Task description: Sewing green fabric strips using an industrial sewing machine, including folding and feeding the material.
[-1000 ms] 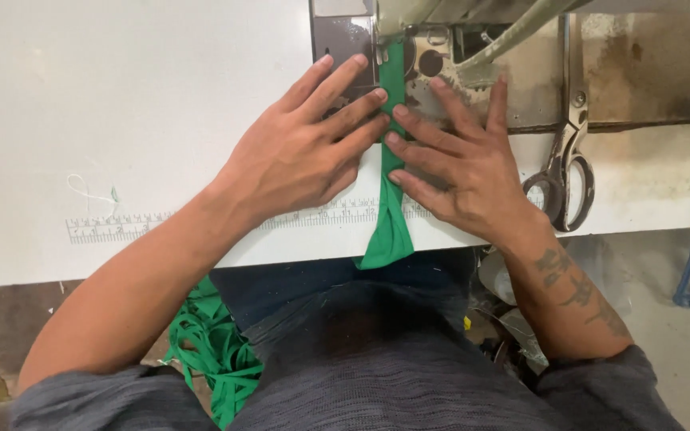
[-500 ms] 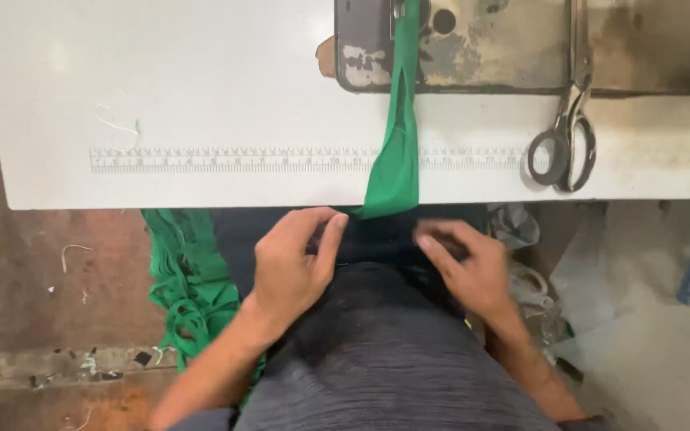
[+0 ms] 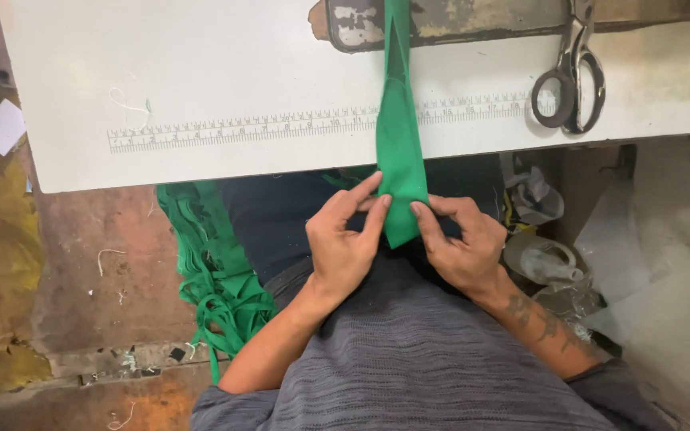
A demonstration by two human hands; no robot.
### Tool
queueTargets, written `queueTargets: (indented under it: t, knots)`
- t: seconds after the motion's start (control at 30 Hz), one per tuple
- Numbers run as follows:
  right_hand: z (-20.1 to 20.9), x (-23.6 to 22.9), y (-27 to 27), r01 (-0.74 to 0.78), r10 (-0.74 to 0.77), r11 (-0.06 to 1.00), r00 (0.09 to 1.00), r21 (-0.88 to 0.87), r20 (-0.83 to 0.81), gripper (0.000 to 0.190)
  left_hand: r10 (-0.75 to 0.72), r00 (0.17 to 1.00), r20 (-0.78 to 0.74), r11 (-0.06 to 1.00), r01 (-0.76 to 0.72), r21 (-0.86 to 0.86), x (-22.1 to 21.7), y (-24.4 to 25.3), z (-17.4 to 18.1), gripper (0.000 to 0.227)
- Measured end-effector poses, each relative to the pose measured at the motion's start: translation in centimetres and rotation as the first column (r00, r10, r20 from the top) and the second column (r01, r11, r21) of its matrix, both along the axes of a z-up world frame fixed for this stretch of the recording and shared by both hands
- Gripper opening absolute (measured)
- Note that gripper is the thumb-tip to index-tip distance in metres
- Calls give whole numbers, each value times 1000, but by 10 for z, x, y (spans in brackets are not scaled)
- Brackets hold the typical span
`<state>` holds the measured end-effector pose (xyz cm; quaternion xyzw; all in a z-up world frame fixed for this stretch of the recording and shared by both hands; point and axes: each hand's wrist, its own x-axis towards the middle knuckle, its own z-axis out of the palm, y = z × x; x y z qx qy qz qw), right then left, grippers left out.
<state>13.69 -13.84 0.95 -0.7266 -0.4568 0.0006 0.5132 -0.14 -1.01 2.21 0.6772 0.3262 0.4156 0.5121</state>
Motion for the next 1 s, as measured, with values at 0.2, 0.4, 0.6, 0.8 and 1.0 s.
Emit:
queueTargets:
  t: [0.2,0.4,0.6,0.8,1.0]
  knots:
    - [10,-1,7,-47,33,991,993,129,111,15,-21,991,133,950,61,-306,2,-8,0,46]
    - [10,-4,5,-50,40,994,994,92,98,16,14,997,73,897,20,-442,0,-11,0,37]
    - [17,-4,8,-67,55,992,992,106,112,13,14,994,112,921,31,-390,8,-12,-2,38]
    - [14,-6,5,-60,51,994,993,90,104,15,125,973,193,805,14,-592,7,-14,-12,42]
    - [27,-5,11,-39,23,995,985,89,171,13,3,996,-89,978,16,209,8,-9,-2,31]
